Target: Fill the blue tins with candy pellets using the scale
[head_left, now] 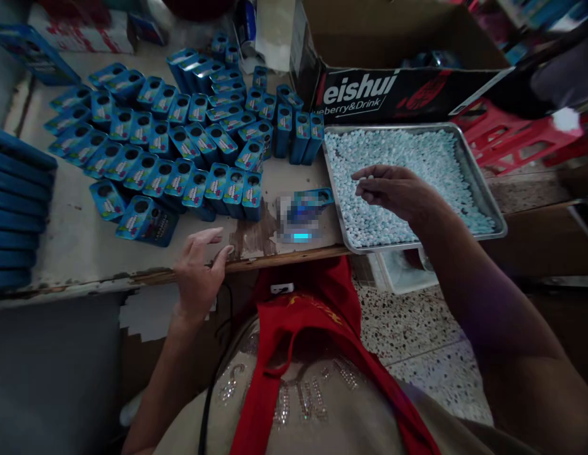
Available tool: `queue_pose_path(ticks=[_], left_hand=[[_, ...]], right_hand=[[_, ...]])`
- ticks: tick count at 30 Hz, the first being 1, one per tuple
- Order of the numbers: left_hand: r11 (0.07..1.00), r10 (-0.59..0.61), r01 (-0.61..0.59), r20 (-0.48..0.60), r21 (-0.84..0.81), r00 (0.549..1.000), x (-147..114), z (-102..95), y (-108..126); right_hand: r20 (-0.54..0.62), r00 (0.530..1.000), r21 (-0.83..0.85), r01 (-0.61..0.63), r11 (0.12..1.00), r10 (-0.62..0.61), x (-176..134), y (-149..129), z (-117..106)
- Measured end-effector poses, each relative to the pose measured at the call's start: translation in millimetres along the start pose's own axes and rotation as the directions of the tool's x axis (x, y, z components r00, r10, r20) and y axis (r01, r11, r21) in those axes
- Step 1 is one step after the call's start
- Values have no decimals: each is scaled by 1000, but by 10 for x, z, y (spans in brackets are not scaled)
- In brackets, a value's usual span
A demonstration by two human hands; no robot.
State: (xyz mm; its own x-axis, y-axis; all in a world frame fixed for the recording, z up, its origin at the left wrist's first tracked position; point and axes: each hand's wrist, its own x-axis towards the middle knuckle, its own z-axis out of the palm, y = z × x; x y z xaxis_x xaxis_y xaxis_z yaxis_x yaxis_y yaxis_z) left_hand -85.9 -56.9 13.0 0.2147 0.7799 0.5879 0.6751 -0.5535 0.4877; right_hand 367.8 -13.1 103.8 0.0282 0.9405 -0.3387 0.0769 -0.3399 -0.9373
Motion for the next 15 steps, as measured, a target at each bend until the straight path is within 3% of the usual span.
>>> queue_pose_path(ticks=[5, 10, 12, 15], left_hand=[[1000, 6, -6, 2, -21, 1000, -99, -6, -68], [1000, 14, -14, 8, 17, 1000, -137, 7, -157], [1000, 13, -13, 6, 24, 1000, -143, 18, -172], [1000, 21, -22, 32, 20, 999, -152, 37, -167]], right_hand=[[38, 992, -282, 129, 951, -123, -111, -171, 323], [162, 961, -654, 275, 705, -225, -97, -376, 558], [202, 955, -713, 297, 636, -219, -65, -417, 597], [206, 960, -737, 281, 615, -191, -26, -424, 630]])
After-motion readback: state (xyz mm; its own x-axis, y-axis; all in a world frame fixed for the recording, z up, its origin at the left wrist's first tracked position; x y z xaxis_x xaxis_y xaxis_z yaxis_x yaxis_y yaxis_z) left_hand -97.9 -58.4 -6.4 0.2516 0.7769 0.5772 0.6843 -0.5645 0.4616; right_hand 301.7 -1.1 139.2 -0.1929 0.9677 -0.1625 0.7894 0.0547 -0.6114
